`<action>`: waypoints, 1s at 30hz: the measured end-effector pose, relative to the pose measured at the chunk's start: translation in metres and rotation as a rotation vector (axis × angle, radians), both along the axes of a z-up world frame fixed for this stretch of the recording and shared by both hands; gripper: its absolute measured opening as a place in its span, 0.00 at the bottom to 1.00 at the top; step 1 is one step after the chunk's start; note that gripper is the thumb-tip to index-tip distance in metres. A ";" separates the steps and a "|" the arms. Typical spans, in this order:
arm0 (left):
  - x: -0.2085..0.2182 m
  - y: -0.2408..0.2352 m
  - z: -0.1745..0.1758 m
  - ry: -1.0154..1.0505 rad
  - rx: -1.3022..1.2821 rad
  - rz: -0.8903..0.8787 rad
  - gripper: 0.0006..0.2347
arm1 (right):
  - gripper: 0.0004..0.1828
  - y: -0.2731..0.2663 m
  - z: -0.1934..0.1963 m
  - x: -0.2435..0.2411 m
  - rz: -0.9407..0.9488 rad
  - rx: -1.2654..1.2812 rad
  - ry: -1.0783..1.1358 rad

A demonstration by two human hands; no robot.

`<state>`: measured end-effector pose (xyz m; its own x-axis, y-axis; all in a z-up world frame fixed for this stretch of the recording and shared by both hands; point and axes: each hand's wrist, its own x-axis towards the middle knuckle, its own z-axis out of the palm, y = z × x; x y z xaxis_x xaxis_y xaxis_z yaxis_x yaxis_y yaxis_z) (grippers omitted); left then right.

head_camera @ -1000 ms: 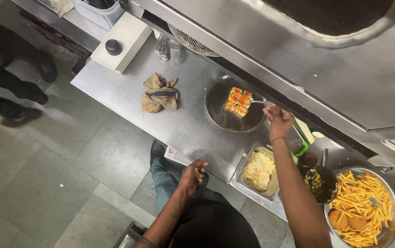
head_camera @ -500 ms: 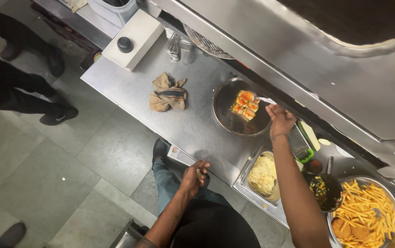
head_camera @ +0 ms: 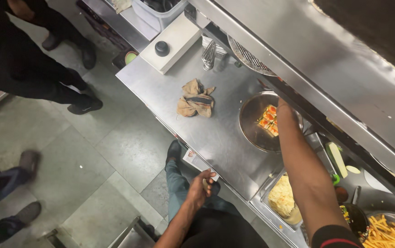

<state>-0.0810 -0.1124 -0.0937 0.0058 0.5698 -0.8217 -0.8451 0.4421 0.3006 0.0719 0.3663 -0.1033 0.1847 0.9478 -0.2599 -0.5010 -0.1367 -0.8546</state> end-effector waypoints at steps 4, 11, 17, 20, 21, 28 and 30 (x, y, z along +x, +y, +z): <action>-0.006 0.003 0.002 0.024 -0.026 -0.003 0.13 | 0.18 -0.002 0.001 0.019 0.050 -0.023 0.079; -0.005 0.016 0.003 0.026 -0.005 -0.074 0.13 | 0.21 -0.040 -0.007 0.102 0.071 0.041 0.305; 0.008 0.026 0.004 -0.005 0.036 -0.109 0.12 | 0.16 -0.112 0.013 0.178 0.078 -0.021 -0.093; 0.018 0.030 0.006 0.021 0.041 -0.148 0.12 | 0.09 -0.150 0.028 0.183 0.023 0.074 -0.313; 0.021 0.029 0.007 0.026 0.027 -0.155 0.12 | 0.09 -0.159 0.033 0.181 0.030 0.051 -0.330; 0.040 0.020 0.009 -0.018 0.035 -0.168 0.13 | 0.10 -0.192 0.060 0.170 0.070 0.098 -0.395; 0.042 0.017 0.009 -0.026 0.056 -0.167 0.13 | 0.10 -0.195 0.064 0.170 0.080 0.130 -0.416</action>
